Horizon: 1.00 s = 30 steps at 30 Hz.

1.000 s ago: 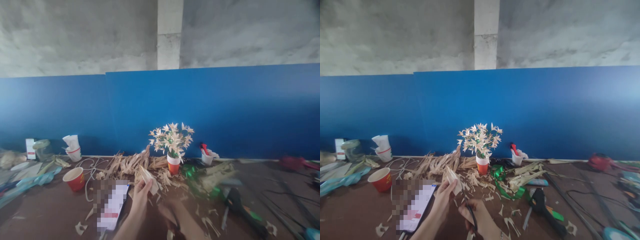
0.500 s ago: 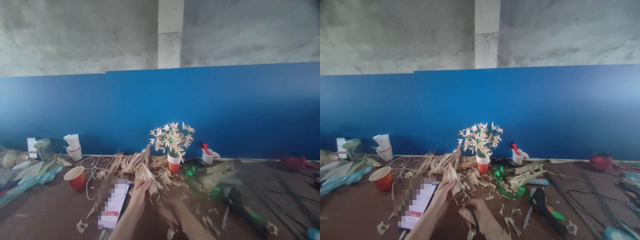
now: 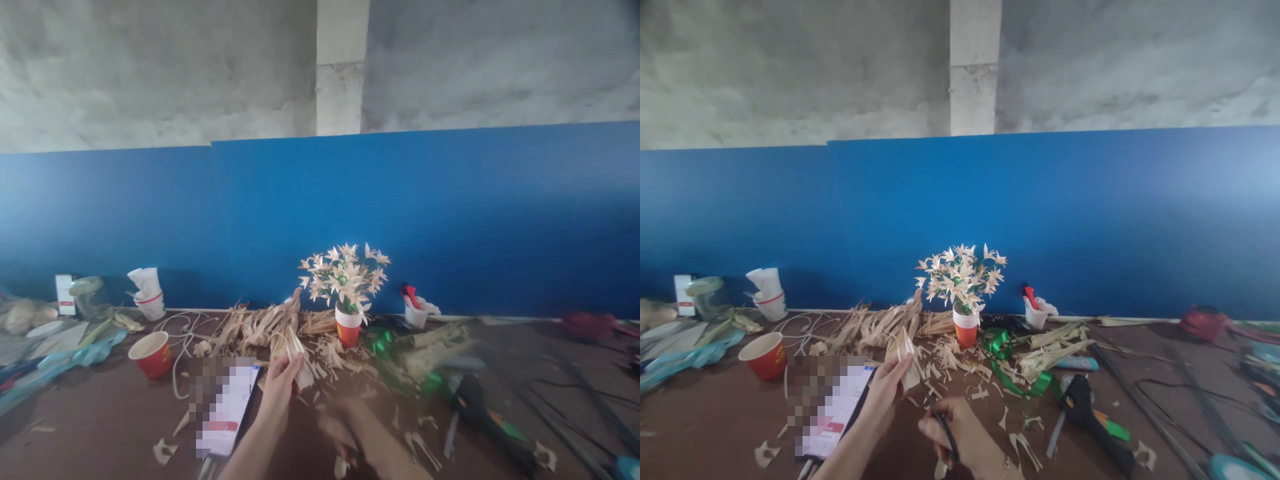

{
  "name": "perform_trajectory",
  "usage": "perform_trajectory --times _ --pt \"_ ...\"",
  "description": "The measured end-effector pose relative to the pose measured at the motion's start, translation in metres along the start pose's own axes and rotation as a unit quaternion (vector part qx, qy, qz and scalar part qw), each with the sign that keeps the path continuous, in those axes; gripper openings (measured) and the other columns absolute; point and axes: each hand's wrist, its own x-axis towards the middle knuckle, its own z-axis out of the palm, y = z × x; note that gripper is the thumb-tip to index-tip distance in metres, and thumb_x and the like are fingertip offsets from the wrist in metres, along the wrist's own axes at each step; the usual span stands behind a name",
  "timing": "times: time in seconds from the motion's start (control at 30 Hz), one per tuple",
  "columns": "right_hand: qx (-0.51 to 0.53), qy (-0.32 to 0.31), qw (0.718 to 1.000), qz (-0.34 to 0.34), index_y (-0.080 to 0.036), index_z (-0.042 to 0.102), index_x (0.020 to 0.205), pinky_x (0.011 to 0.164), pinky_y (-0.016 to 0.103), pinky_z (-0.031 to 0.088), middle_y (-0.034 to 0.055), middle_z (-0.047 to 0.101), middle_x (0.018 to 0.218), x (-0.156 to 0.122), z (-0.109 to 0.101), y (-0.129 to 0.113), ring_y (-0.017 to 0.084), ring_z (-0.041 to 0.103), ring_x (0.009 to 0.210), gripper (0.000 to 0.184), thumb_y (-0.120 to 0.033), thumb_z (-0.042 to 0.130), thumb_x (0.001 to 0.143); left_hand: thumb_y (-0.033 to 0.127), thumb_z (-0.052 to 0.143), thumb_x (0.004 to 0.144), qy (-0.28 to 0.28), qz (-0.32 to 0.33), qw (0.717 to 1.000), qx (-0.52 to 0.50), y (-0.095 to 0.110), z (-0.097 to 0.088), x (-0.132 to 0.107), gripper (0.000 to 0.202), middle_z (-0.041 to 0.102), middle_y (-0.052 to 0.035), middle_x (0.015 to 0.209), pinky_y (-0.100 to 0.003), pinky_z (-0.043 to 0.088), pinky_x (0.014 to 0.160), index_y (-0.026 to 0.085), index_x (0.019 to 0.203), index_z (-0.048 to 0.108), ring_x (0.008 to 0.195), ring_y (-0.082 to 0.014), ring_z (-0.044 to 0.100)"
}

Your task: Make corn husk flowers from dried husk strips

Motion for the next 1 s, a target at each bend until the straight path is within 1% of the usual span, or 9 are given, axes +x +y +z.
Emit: perform_trajectory --times 0.07,0.2,0.37,0.57,0.7,0.87,1.0 --pt "0.003 0.004 1.0 0.002 -0.016 0.059 0.084 0.044 0.021 0.039 -0.0039 0.05 0.048 0.0 0.002 0.001 0.009 0.045 0.04 0.043 -0.054 0.062 0.064 0.057 0.074 0.051 0.003 0.007 1.0 0.003 -0.005 0.002 0.001 0.046 0.047 0.0072 0.038 -0.016 0.024 0.032 0.014 0.06 0.06 0.03 -0.0033 0.035" --pt "0.007 0.013 1.0 0.002 -0.015 0.057 0.089 0.044 0.022 0.039 -0.0034 0.051 0.049 0.001 0.004 0.003 0.009 0.043 0.04 0.047 -0.056 0.059 0.066 0.058 0.075 0.046 0.009 -0.015 1.0 -0.021 -0.01 0.007 -0.002 0.049 0.048 0.0067 0.039 -0.016 0.026 0.032 0.014 0.062 0.06 0.03 -0.0036 0.036" --pt "0.007 0.018 1.0 0.003 -0.014 0.058 0.09 0.043 0.021 0.036 -0.0031 0.05 0.049 0.003 0.003 0.006 0.009 0.044 0.041 0.048 -0.056 0.058 0.067 0.057 0.075 0.048 0.006 -0.003 1.0 -0.014 -0.004 0.009 -0.008 0.047 0.046 0.0067 0.038 -0.015 0.025 0.033 0.014 0.056 0.057 0.031 -0.0032 0.036" --pt "0.006 0.015 1.0 0.008 -0.017 0.059 0.09 0.043 0.022 0.035 -0.0042 0.048 0.047 0.005 0.001 0.008 0.009 0.041 0.041 0.043 -0.053 0.058 0.068 0.06 0.075 0.045 0.007 -0.014 1.0 0.012 0.0 0.007 -0.005 0.05 0.045 0.0073 0.035 -0.016 0.02 0.03 0.014 0.058 0.06 0.028 -0.0037 0.034" --pt "0.002 0.009 1.0 0.01 -0.019 0.06 0.087 0.044 0.022 0.036 -0.0043 0.048 0.047 0.004 -0.001 0.01 0.01 0.042 0.041 0.037 -0.051 0.059 0.068 0.061 0.073 0.047 -0.011 -0.004 0.999 0.034 0.003 0.004 -0.004 0.05 0.046 0.0061 0.037 -0.017 0.023 0.03 0.013 0.059 0.064 0.029 -0.0041 0.035" --pt "0.002 0.007 1.0 0.009 -0.018 0.061 0.087 0.044 0.022 0.036 -0.0041 0.048 0.048 0.003 -0.002 0.01 0.009 0.042 0.041 0.037 -0.05 0.061 0.068 0.06 0.071 0.053 -0.041 -0.008 0.998 0.048 0.002 -0.002 0.0 0.053 0.048 0.0054 0.039 -0.016 0.024 0.03 0.012 0.077 0.071 0.03 -0.004 0.034" --pt "-0.001 0.014 1.0 0.009 -0.015 0.061 0.087 0.044 0.022 0.036 -0.0041 0.047 0.045 0.004 0.0 0.013 0.009 0.042 0.04 0.042 -0.051 0.063 0.066 0.061 0.07 0.054 -0.052 0.003 0.997 0.06 0.001 -0.005 0.002 0.051 0.046 0.0055 0.037 -0.016 0.023 0.03 0.012 0.072 0.071 0.029 -0.0036 0.032"
